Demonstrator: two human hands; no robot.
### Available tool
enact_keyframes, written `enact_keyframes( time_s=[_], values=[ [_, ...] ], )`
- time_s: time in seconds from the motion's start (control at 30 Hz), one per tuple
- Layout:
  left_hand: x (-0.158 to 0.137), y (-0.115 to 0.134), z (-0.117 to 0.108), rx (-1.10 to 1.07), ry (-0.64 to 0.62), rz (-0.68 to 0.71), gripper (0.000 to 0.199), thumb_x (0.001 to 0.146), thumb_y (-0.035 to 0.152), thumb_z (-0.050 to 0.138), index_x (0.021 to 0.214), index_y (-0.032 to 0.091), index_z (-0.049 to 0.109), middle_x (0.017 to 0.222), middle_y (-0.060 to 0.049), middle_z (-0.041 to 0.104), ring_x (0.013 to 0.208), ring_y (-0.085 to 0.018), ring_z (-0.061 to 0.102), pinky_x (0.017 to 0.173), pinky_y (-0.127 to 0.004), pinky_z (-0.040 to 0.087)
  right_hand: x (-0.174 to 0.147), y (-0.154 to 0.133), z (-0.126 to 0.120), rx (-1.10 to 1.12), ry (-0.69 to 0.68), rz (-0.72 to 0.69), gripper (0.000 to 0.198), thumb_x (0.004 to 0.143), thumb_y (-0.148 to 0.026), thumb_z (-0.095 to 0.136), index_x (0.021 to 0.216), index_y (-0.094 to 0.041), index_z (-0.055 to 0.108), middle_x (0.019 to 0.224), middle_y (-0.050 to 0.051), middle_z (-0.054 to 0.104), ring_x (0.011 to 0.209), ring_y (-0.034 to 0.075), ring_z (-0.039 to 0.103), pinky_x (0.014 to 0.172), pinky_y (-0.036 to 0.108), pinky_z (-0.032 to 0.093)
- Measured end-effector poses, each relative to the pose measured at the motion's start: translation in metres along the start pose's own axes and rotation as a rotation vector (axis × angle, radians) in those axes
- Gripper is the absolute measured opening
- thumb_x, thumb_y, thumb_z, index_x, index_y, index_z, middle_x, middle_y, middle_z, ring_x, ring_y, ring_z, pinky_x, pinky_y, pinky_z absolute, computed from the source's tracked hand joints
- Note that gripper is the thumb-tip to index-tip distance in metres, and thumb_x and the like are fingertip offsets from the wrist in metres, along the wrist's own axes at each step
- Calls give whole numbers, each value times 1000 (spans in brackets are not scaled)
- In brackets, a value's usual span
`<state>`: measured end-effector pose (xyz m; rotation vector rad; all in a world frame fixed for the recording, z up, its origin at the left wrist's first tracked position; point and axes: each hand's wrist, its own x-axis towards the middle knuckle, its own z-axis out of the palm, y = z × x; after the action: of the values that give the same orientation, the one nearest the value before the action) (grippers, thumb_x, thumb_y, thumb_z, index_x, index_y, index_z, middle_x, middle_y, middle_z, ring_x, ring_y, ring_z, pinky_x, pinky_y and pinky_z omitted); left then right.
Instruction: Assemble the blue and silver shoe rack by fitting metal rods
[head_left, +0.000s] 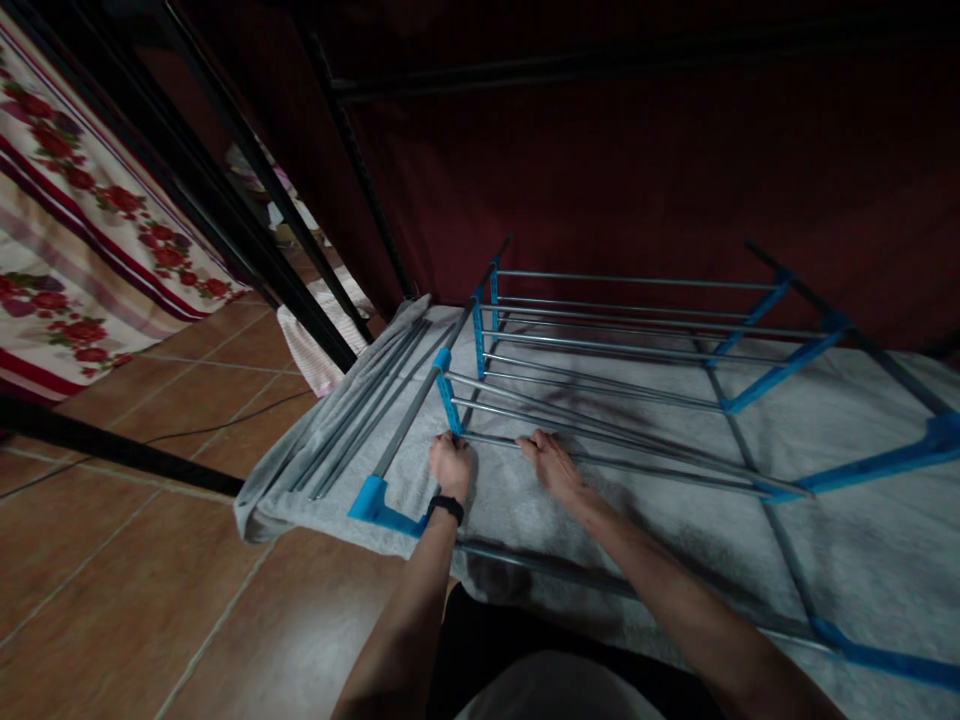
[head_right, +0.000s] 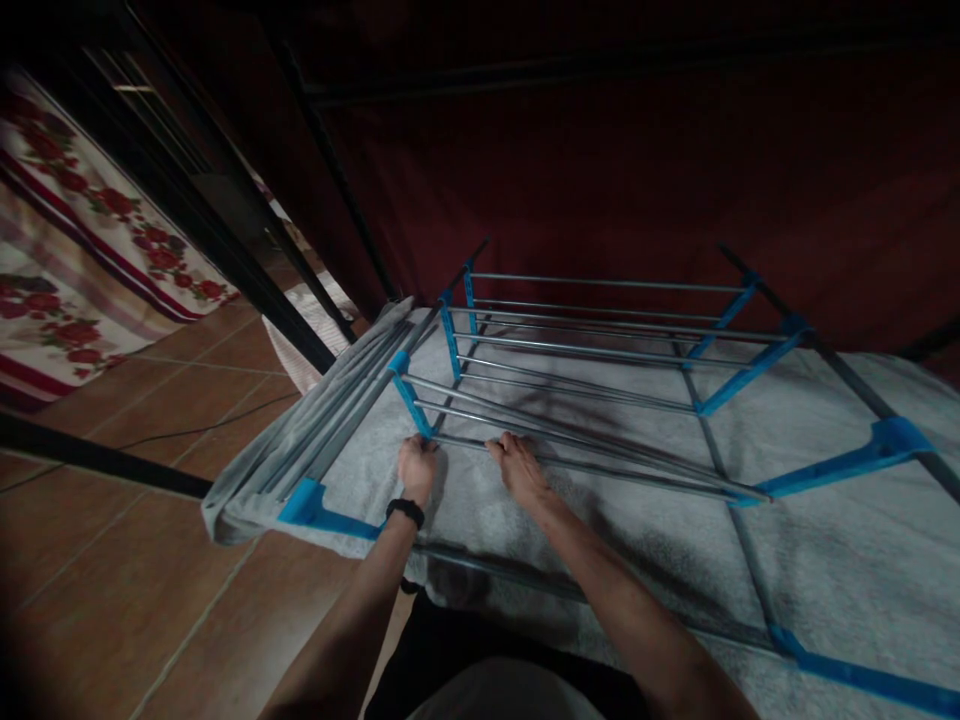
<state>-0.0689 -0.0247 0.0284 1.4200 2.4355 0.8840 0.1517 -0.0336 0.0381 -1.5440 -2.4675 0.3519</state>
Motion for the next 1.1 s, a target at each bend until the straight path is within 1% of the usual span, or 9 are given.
enact_keyframes(
  time_s=[0.13,0.33,0.5,0.63,0.83,0.9,1.1],
  values=[
    [-6,6,0,31,4,34,9,86,14,56,80,20,57,78,-3,53,82,-20,54,70,-30,38,-4,7,1,11,5,-7,53,92,-3,41,134,-30,61,117,6,60,105,19,55,94,28,45],
    [-14,5,5,24,16,89,11,84,15,58,77,21,53,78,-3,52,86,-21,54,78,-32,41,-10,9,1,-16,-15,-4,48,96,-8,40,134,-27,60,114,7,59,103,20,55,93,27,44],
    [-12,-2,10,-63,18,104,13,85,15,56,75,22,51,78,-3,53,85,-21,55,81,-33,43,-9,6,0,-22,-30,25,47,97,-10,41,136,-28,58,116,6,60,105,19,54,93,25,42],
    [-14,-7,13,-111,56,136,11,85,16,54,77,23,53,81,-5,55,88,-23,56,86,-36,44,-8,5,-2,-4,-53,31,46,97,-10,40,134,-29,59,118,6,60,105,19,55,93,27,43],
    [-17,-6,13,-158,83,132,11,85,15,53,76,23,54,80,-5,56,93,-24,57,90,-36,44,-7,3,-5,-12,-66,32,46,97,-10,36,133,-26,59,119,7,60,107,20,55,94,29,43],
    [-17,-4,12,-131,72,117,12,86,15,53,77,23,54,80,-5,56,95,-24,58,91,-35,44,-6,2,-6,-5,-63,35,45,97,-9,36,131,-26,61,119,6,61,106,19,56,92,28,44],
    [-20,5,6,76,27,98,12,91,17,50,82,21,55,87,-7,58,97,-22,58,90,-32,44,-4,2,-6,43,-61,33,42,97,-10,34,122,-27,64,115,4,63,97,17,60,83,26,46]
  ],
)
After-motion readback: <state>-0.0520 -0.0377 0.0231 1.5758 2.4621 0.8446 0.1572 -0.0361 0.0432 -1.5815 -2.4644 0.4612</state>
